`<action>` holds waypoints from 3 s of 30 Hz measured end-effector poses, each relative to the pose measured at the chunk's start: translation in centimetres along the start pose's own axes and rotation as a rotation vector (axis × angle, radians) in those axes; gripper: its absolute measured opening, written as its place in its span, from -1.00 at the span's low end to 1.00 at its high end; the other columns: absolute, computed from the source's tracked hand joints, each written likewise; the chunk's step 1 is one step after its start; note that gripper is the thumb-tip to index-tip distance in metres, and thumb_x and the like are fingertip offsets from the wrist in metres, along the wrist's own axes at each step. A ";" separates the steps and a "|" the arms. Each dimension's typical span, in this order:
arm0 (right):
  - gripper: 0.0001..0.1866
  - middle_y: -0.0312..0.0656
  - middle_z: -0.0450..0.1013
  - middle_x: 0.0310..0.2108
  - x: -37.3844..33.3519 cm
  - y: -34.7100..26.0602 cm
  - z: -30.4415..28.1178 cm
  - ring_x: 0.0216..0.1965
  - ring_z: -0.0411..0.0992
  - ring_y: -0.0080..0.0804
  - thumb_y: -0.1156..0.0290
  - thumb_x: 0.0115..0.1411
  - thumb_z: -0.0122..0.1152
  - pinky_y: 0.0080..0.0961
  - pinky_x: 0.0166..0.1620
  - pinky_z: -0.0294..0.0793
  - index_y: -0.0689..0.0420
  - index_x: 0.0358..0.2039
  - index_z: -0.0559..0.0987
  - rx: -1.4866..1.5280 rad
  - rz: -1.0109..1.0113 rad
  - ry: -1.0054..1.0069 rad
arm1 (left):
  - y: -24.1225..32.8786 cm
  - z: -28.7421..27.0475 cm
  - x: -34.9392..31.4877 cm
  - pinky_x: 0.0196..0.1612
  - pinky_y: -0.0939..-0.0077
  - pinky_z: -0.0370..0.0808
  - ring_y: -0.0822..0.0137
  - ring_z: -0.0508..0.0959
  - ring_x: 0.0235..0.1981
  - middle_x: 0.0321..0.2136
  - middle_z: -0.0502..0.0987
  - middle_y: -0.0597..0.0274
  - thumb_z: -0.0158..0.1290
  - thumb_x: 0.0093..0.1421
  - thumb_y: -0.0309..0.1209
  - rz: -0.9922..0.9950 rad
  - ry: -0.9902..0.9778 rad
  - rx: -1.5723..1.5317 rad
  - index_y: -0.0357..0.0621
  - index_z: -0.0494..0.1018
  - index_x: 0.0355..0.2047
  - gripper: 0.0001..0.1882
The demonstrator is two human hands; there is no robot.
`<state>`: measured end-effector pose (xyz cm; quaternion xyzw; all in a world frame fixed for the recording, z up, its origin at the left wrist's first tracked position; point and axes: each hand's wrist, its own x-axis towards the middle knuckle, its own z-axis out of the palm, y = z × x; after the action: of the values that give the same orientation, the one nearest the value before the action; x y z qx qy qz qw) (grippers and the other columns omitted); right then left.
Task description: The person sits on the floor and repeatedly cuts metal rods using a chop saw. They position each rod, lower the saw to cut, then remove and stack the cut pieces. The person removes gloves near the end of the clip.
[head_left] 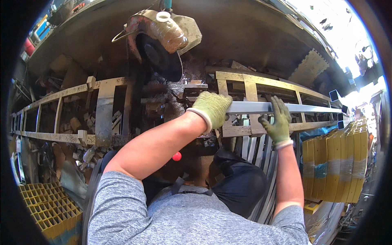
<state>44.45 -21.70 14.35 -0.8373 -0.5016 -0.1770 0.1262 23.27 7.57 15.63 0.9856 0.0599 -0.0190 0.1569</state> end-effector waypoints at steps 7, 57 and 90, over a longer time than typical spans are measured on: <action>-0.27 -0.07 0.75 0.13 7.4 1.7 9.2 0.22 0.63 0.15 0.18 -0.08 0.89 0.10 0.39 0.55 0.02 0.15 0.81 0.156 -0.117 -0.034 | -3.7 3.8 -2.0 0.71 -0.15 0.31 -0.19 0.51 0.57 0.47 0.59 -0.18 0.19 0.40 -0.40 0.003 0.419 0.240 -0.22 0.58 0.43 -0.41; -0.58 -0.20 0.80 0.23 12.9 -8.0 16.9 0.29 0.70 -0.03 0.47 0.27 0.62 -0.15 0.44 0.67 -0.09 0.14 0.93 0.366 -0.019 -0.433 | -8.4 6.9 -6.2 0.79 -0.07 0.19 -0.09 0.31 0.75 0.69 0.37 -0.20 0.15 0.66 -0.15 -0.089 0.229 -0.095 -0.21 0.58 0.50 -0.44; -0.63 -0.04 0.83 0.04 16.4 -9.6 14.7 0.10 0.78 0.10 0.08 0.29 0.52 -0.09 0.22 0.74 -0.15 0.07 0.91 0.050 -0.107 -0.710 | -13.3 16.8 -26.6 0.09 0.07 0.72 -0.01 0.83 0.03 0.00 0.83 -0.23 0.17 0.68 0.15 -0.737 -0.167 -1.225 -0.30 0.72 0.19 -0.35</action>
<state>45.61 1.52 8.33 -0.8158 -0.5616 0.1306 -0.0449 -5.09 11.87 -2.91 0.6315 0.3764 -0.1091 0.6691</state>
